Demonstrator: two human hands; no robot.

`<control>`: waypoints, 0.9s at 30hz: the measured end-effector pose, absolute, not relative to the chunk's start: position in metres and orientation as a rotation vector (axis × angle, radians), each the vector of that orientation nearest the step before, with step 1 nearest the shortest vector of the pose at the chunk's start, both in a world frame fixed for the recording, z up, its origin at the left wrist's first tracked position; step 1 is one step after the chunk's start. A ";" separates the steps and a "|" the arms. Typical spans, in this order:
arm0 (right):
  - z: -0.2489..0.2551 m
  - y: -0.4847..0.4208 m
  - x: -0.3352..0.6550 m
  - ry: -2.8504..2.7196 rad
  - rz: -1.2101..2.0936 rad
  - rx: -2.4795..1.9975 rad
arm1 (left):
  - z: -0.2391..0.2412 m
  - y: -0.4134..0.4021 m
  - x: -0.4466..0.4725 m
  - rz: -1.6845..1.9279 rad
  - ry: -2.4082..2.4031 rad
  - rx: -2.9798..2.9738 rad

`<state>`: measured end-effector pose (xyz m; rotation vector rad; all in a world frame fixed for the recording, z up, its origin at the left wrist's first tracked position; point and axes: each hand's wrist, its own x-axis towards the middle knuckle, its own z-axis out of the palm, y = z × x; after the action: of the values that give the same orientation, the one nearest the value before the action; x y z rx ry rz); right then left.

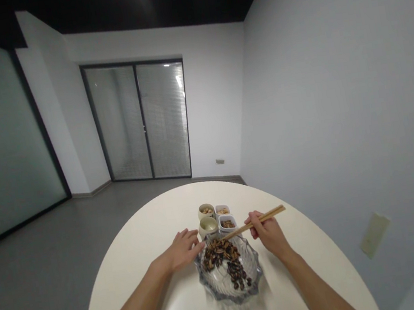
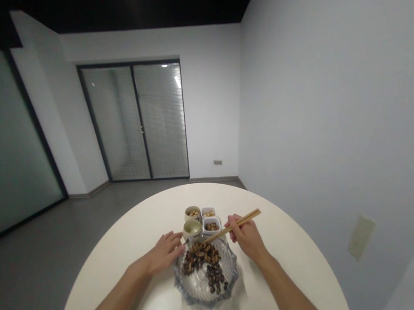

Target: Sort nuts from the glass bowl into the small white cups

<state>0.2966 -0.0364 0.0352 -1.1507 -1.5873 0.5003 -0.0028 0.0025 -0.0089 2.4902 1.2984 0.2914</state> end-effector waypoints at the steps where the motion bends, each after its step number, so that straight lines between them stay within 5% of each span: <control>1: 0.031 -0.038 0.298 -1.538 0.501 -1.143 | -0.011 0.004 -0.003 0.316 1.270 2.510; 27: 0.008 -0.042 0.314 -1.354 0.358 -1.080 | -0.021 0.010 0.003 0.218 1.303 2.412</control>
<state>0.3136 -0.0423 0.0079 -1.0799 -1.3543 0.3576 0.0029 0.0098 -0.0211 2.4121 1.3031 0.2178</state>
